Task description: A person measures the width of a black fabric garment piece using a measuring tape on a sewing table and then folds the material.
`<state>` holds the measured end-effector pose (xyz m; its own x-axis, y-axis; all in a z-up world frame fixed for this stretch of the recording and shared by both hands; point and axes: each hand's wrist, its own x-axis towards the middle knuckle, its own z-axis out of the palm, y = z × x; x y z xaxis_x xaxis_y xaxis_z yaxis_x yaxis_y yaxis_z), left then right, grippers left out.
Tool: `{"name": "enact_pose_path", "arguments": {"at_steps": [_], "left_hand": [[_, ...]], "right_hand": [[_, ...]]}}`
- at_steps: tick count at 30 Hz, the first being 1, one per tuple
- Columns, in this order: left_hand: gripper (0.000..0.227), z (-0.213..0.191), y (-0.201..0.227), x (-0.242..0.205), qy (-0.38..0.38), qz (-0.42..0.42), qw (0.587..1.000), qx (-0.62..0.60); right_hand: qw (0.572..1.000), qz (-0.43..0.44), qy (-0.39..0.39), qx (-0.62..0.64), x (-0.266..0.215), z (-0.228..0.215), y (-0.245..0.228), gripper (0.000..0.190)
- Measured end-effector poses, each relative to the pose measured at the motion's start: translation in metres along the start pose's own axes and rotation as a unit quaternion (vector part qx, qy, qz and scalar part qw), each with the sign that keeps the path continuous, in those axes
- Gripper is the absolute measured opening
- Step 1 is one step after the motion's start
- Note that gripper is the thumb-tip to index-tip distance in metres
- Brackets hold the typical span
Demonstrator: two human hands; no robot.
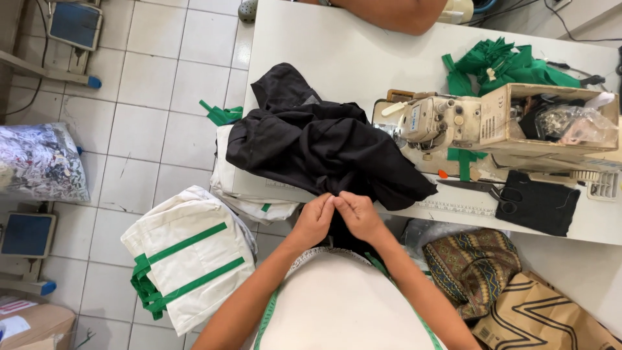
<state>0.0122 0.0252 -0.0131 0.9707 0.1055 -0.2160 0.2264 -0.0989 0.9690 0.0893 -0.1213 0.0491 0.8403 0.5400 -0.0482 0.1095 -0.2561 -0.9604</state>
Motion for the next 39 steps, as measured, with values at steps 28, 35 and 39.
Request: {"name": "enact_pose_path", "arguments": {"at_steps": [28,35,39], "left_hand": [[0.035,-0.126,0.142,-0.002,0.124,0.064,0.990,0.022],[0.016,-0.168,0.306,-0.003,0.191,0.368,0.909,0.042],[0.032,-0.155,0.373,0.036,0.190,0.446,0.870,-0.095]], "right_hand": [[0.959,-0.080,0.073,-0.261,0.032,-0.040,-0.032,0.070],[0.936,0.145,-0.042,-0.317,0.079,-0.039,0.006,0.086],[0.917,0.134,-0.056,-0.371,0.018,-0.024,0.082,0.028]]}}
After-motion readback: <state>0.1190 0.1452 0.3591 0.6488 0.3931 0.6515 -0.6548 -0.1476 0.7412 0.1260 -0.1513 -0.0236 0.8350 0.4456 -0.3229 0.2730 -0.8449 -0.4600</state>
